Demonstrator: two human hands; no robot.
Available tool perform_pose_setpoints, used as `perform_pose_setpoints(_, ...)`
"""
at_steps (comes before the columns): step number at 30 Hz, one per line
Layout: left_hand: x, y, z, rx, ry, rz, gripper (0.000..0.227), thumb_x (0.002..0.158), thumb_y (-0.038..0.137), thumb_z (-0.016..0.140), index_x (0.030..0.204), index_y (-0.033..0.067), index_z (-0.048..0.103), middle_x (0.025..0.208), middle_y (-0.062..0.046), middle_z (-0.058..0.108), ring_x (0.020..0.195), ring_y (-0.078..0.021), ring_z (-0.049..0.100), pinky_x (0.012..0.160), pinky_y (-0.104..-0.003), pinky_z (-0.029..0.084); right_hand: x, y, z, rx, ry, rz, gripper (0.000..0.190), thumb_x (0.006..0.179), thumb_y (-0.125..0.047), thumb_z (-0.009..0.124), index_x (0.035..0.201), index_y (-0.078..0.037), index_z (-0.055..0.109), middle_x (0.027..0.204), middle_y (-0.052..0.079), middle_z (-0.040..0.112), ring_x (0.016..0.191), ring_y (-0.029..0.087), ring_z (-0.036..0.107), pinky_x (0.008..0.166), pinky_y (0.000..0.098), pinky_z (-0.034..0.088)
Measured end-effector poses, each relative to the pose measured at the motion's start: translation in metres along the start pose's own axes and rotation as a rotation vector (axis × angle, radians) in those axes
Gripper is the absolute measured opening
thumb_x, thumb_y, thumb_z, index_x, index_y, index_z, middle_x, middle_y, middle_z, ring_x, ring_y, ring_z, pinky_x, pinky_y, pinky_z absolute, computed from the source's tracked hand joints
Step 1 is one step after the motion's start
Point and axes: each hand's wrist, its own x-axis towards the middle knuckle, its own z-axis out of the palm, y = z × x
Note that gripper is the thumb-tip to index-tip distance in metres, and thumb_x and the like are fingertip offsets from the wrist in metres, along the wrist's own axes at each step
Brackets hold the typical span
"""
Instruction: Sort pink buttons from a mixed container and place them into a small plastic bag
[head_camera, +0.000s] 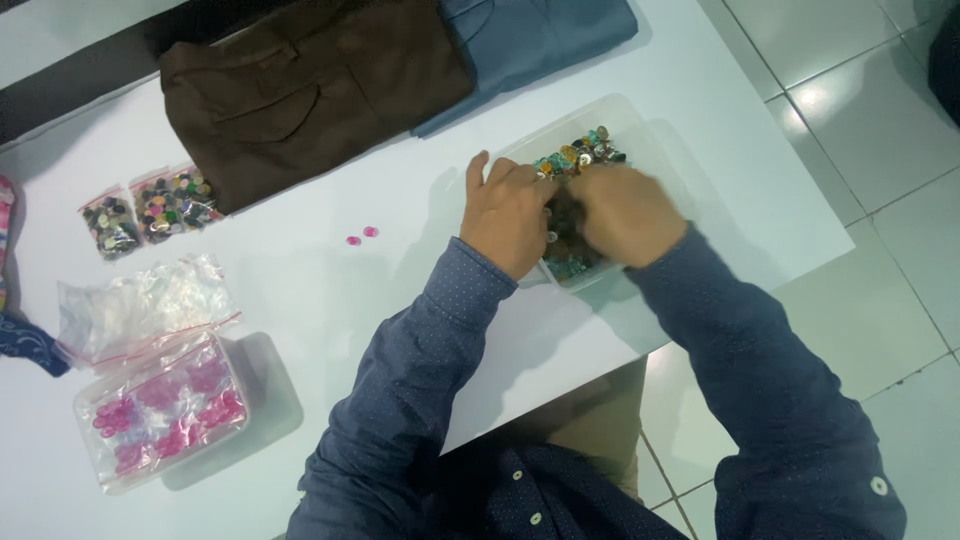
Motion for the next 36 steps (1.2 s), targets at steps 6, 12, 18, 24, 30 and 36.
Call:
perform_pose_setpoints(6,0.007,0.011,-0.004,-0.104,0.127,0.031,0.025,0.082,0.012,0.08,0.106,0.0057,0.074,0.087,-0.011,0.07,0.104,-0.0285,0.061,0.112,-0.06,0.019,-0.028,0.003,-0.049,0.76,0.334,-0.087,0.013,0.096,-0.003,0.072,0.105,0.005,0.072,0.083,0.02,0.073,0.07,0.026,0.069,0.063,0.0394,0.055)
perform_pose_setpoints(12,0.004,0.017,-0.005,-0.316,0.283,-0.019,0.022,0.09,0.021,0.078,0.11,0.013,0.073,0.087,-0.004,0.072,0.096,-0.0233,0.065,0.104,-0.047,0.033,-0.03,0.008,-0.036,1.051,0.291,-0.078,0.013,0.103,-0.006,0.066,0.101,0.005,0.071,0.064,0.013,0.067,0.056,0.014,0.058,0.051,0.024,0.046)
perform_pose_setpoints(18,0.005,0.013,0.009,-0.354,0.277,-0.003,0.012,0.094,0.025,0.073,0.105,0.0186,0.075,0.085,0.002,0.071,0.088,-0.0184,0.066,0.094,-0.037,0.042,-0.037,0.015,-0.04,1.033,0.253,-0.086,0.016,0.105,-0.008,0.062,0.102,0.004,0.073,0.072,0.015,0.071,0.064,0.016,0.065,0.055,0.0253,0.047)
perform_pose_setpoints(24,0.002,0.021,-0.006,-0.235,0.109,-0.02,0.019,0.098,0.022,0.064,0.111,0.0122,0.073,0.087,-0.004,0.069,0.089,-0.0226,0.066,0.095,-0.041,0.041,-0.059,0.009,-0.073,0.425,0.125,0.175,0.023,0.093,-0.006,0.069,0.113,0.002,0.077,0.096,0.024,0.077,0.083,0.04,0.074,0.065,0.0474,0.058)
perform_pose_setpoints(30,0.002,0.026,-0.005,-0.131,0.049,0.01,0.023,0.099,0.023,0.057,0.107,0.0095,0.074,0.086,-0.006,0.068,0.089,-0.0237,0.065,0.096,-0.044,0.038,-0.052,-0.003,-0.059,-0.115,-0.148,0.398,0.024,0.088,-0.019,0.069,0.108,-0.015,0.081,0.086,0.012,0.08,0.076,0.029,0.078,0.068,0.0414,0.063)
perform_pose_setpoints(36,0.001,0.011,0.013,-0.139,0.018,0.045,0.021,0.092,0.02,0.066,0.11,0.0129,0.075,0.087,-0.007,0.069,0.093,-0.0261,0.063,0.1,-0.045,0.034,-0.011,0.012,0.002,-0.106,-0.123,0.199,0.02,0.081,-0.008,0.07,0.097,-0.007,0.081,0.084,0.016,0.079,0.077,0.033,0.077,0.066,0.046,0.063)
